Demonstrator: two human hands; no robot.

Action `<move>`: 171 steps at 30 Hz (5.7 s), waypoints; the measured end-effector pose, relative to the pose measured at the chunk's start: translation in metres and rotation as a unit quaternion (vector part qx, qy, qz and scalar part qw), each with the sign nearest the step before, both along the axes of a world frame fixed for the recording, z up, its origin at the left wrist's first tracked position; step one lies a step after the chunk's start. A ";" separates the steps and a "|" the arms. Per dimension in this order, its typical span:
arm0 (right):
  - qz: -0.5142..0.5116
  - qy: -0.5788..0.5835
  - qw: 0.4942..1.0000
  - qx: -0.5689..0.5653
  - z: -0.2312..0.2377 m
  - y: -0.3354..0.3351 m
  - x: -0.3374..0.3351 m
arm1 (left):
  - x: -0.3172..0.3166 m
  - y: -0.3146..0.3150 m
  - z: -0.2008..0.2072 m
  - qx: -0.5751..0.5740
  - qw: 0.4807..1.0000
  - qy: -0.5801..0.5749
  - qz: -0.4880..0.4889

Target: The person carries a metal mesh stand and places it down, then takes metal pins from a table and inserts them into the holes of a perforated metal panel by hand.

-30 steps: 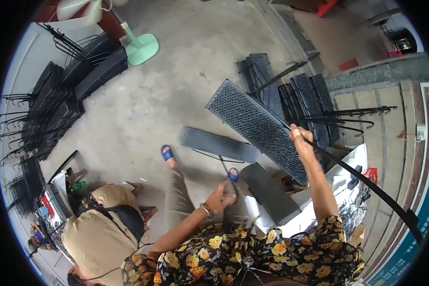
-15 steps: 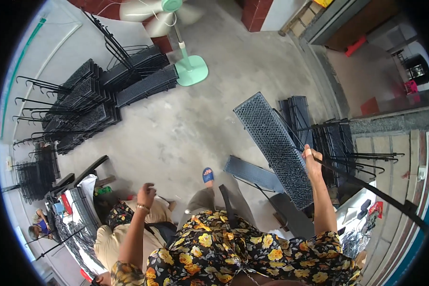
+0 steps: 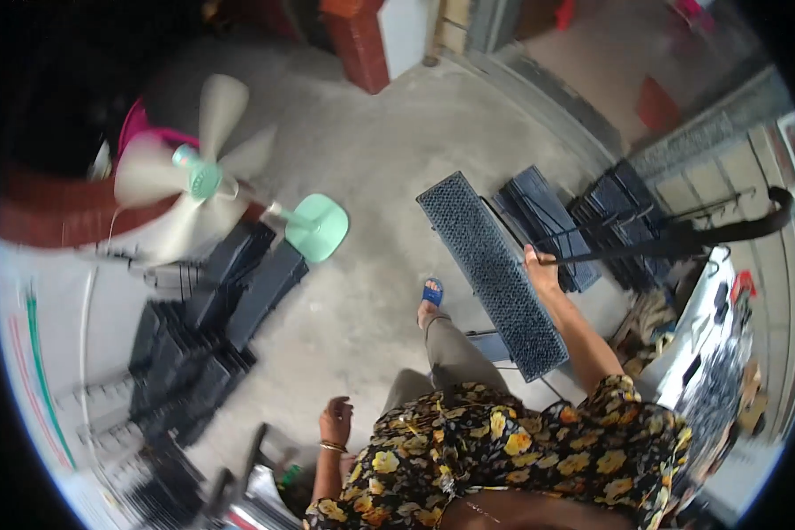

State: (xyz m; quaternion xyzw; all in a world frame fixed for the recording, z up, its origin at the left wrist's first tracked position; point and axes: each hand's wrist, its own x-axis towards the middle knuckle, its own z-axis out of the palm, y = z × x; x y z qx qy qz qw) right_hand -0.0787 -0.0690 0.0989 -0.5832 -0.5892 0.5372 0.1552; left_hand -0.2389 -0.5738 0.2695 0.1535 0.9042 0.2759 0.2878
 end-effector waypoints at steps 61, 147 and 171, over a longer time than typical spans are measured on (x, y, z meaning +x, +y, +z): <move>-0.195 0.131 0.963 -0.132 0.040 0.130 -0.129 | -0.001 0.672 0.215 0.510 0.761 -0.289 -0.278; -0.161 0.063 0.977 0.128 -0.012 0.245 0.002 | 0.139 0.808 -0.011 0.420 0.839 -0.206 -0.279; 0.007 -0.008 0.998 -0.057 -0.092 0.103 0.067 | 0.113 0.766 -0.040 0.365 0.852 -0.033 -0.375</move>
